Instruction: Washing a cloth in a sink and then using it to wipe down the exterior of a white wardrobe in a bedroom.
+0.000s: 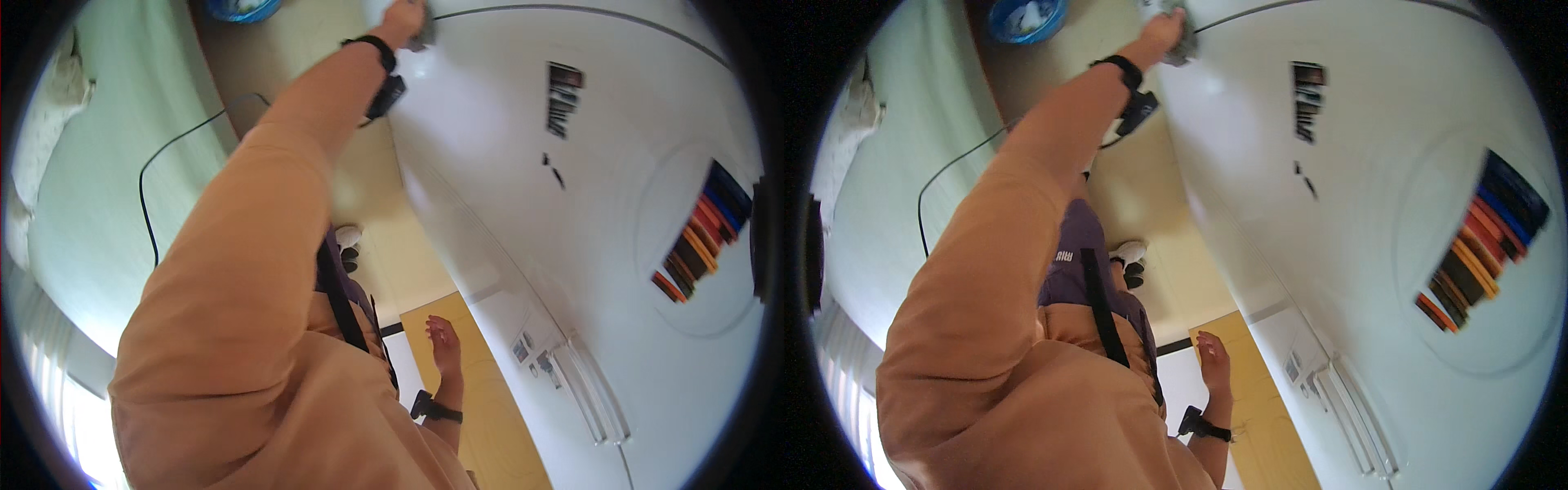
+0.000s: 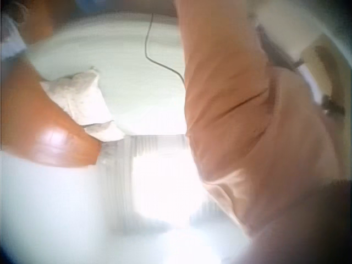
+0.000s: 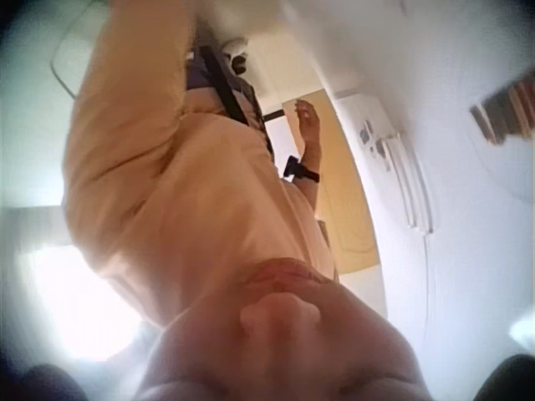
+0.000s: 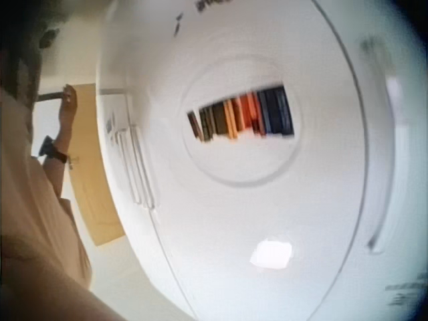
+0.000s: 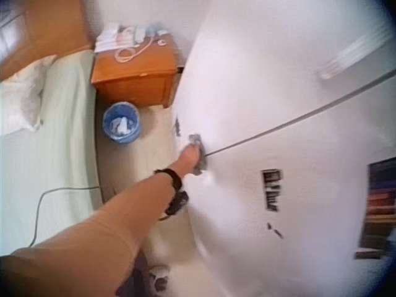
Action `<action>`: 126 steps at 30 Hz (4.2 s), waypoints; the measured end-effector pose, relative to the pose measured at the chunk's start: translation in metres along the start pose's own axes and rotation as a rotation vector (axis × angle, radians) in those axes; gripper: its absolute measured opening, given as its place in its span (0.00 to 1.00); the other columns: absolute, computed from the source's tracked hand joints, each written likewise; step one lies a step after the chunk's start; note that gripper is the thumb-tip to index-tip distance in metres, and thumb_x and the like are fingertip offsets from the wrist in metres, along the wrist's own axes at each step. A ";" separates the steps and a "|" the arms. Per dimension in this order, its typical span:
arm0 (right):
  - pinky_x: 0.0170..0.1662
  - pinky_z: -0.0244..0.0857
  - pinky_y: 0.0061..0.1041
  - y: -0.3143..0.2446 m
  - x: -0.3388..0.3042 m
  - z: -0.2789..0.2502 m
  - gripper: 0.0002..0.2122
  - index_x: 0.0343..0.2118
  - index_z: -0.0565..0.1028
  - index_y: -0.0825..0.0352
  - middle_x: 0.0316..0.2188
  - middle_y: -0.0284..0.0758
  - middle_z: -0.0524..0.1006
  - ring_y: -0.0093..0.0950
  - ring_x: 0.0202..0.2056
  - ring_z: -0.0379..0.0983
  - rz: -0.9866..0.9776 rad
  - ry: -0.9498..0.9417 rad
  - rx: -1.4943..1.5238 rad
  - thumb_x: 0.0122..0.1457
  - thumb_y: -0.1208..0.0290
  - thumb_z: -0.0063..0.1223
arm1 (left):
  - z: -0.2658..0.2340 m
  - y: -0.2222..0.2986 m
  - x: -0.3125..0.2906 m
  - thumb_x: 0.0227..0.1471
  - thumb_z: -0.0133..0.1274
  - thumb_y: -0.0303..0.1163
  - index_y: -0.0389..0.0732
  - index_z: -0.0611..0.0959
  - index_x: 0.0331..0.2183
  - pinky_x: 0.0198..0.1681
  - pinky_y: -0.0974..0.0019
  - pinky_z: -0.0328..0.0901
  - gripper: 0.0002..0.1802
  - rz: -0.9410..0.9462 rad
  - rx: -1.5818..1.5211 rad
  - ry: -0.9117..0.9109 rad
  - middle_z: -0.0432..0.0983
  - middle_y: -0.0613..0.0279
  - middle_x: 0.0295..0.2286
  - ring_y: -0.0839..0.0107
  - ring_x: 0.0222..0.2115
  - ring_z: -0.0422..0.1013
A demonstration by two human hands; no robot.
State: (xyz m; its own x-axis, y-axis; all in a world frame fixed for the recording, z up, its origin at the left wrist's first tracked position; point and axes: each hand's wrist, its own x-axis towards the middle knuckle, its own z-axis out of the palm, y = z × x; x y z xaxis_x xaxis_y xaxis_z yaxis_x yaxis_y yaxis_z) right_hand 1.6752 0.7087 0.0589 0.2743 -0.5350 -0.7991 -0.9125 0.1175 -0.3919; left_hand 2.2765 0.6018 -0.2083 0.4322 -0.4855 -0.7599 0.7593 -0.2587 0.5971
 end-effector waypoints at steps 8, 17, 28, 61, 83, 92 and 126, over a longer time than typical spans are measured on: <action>0.43 0.65 0.22 0.058 -0.027 -0.017 0.11 0.45 0.70 0.66 0.38 0.33 0.74 0.23 0.38 0.71 0.126 -0.084 -0.113 0.62 0.70 0.45 | 0.067 -0.222 -0.064 0.57 0.31 0.51 0.31 0.75 0.42 0.52 0.54 0.59 0.32 0.088 0.344 0.313 0.70 0.37 0.42 0.43 0.46 0.65; 0.43 0.65 0.23 0.227 -0.089 -0.097 0.10 0.45 0.71 0.65 0.39 0.33 0.75 0.23 0.40 0.71 0.267 0.002 -0.159 0.61 0.71 0.45 | 0.235 -0.524 -0.209 0.57 0.32 0.51 0.27 0.72 0.46 0.51 0.51 0.58 0.34 -0.382 0.160 0.079 0.69 0.39 0.44 0.44 0.46 0.65; 0.42 0.65 0.22 0.252 -0.076 -0.107 0.10 0.43 0.71 0.67 0.34 0.33 0.75 0.22 0.36 0.72 0.192 0.052 -0.138 0.61 0.70 0.46 | 0.256 -0.575 -0.172 0.58 0.38 0.47 0.33 0.68 0.51 0.45 0.53 0.63 0.29 -0.680 -0.253 0.097 0.68 0.46 0.47 0.55 0.45 0.68; 0.41 0.65 0.28 -0.403 0.064 0.106 0.09 0.40 0.72 0.66 0.36 0.40 0.74 0.34 0.37 0.71 -0.928 -0.272 -0.349 0.57 0.70 0.50 | -0.190 0.178 -0.413 0.51 0.52 0.29 0.37 0.77 0.37 0.31 0.64 0.65 0.10 0.916 0.664 -0.129 0.73 0.48 0.27 0.57 0.26 0.71; 0.47 0.60 0.22 -0.717 0.041 0.169 0.21 0.45 0.70 0.70 0.42 0.33 0.72 0.21 0.43 0.65 -0.926 -0.853 0.008 0.54 0.58 0.57 | -0.306 0.302 -0.411 0.47 0.56 0.32 0.33 0.72 0.47 0.48 0.64 0.62 0.25 0.654 0.232 -0.182 0.73 0.58 0.41 0.66 0.41 0.69; 0.43 0.63 0.22 -0.635 0.033 0.169 0.22 0.48 0.67 0.66 0.38 0.34 0.73 0.24 0.41 0.67 -0.644 0.014 0.487 0.55 0.58 0.55 | -0.201 0.314 -0.368 0.48 0.47 0.54 0.36 0.64 0.54 0.55 0.52 0.56 0.39 0.096 -0.385 -0.679 0.64 0.49 0.51 0.53 0.51 0.62; 0.35 0.63 0.24 -0.239 -0.006 0.004 0.06 0.36 0.70 0.67 0.26 0.33 0.71 0.24 0.29 0.68 -0.858 0.475 0.570 0.61 0.71 0.43 | 0.367 0.403 -0.817 0.52 0.45 0.52 0.52 0.65 0.55 0.56 0.53 0.55 0.31 3.096 0.500 -0.260 0.56 0.51 0.53 0.45 0.56 0.48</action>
State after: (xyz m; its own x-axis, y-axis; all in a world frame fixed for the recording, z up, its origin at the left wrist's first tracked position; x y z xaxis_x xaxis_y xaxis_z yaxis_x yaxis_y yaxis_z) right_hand 1.8930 0.6875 0.1558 0.4885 -0.8717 0.0399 -0.1739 -0.1420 -0.9745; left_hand 2.0515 0.5875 0.7474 -0.5859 0.2082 0.7832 -0.6787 0.4020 -0.6146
